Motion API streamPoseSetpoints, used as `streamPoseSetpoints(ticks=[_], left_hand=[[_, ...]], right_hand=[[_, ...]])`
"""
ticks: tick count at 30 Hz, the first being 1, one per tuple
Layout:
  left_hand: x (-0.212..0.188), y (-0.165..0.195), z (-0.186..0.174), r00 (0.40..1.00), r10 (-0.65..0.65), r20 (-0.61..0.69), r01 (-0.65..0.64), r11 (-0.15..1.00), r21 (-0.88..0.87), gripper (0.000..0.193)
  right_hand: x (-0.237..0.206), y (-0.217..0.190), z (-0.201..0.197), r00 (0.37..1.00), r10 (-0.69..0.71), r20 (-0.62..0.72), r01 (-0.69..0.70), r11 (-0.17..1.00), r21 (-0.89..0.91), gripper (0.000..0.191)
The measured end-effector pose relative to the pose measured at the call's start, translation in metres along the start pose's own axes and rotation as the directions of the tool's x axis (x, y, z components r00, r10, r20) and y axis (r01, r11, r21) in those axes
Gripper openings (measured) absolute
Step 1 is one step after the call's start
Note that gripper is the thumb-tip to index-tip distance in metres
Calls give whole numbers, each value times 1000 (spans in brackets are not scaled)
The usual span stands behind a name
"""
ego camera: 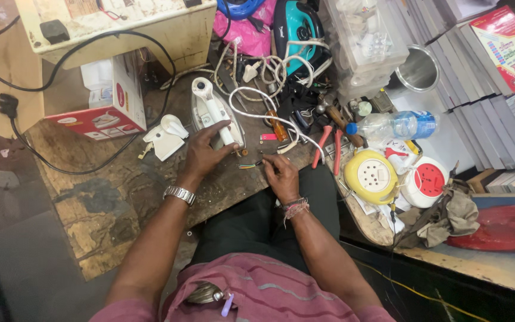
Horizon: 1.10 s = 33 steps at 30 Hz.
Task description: The person works on a disassembled white electric iron, manipulating internal wires and components. They use a screwdriver to tighten connections and adjust parts within the iron's base while seated at a cluttered workbench.
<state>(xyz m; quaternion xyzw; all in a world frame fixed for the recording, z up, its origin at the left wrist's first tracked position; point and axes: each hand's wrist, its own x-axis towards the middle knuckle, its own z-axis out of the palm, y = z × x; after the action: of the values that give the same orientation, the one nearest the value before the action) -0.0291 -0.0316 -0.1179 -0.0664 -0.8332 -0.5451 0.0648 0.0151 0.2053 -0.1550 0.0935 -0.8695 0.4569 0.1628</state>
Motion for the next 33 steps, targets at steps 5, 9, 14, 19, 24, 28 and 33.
streamPoseSetpoints(ticks=[5, 9, 14, 19, 24, 28, 33], left_hand=[[-1, 1, 0, 1000, -11, -4, 11, 999, -33, 60], [0, 0, 2, 998, 56, -30, -56, 998, 9, 60], [0, -2, 3, 996, 83, -35, -83, 997, 7, 59], [0, -1, 5, 995, 89, -40, -90, 996, -22, 60], [-3, 3, 5, 999, 36, -20, -36, 999, 4, 60], [-8, 3, 6, 1000, -28, 2, 28, 999, 34, 62], [-21, 1, 19, 948, 293, -126, -270, 947, 177, 66]], right_hand=[[-2, 0, 1, 999, -39, -5, 39, 999, -6, 14], [-2, 1, 0, 1000, -2, 10, 2, 1000, 1, 14], [-1, 2, 0, 1000, -10, 4, 10, 1000, 3, 13], [-1, 5, 0, 1000, -3, 9, 3, 1000, 6, 13], [-2, 8, -2, 998, -61, -14, 61, 998, 1, 14], [-1, 6, -2, 998, -60, -14, 60, 998, -1, 15], [-1, 6, -6, 1000, -18, 4, 18, 1000, 17, 15]])
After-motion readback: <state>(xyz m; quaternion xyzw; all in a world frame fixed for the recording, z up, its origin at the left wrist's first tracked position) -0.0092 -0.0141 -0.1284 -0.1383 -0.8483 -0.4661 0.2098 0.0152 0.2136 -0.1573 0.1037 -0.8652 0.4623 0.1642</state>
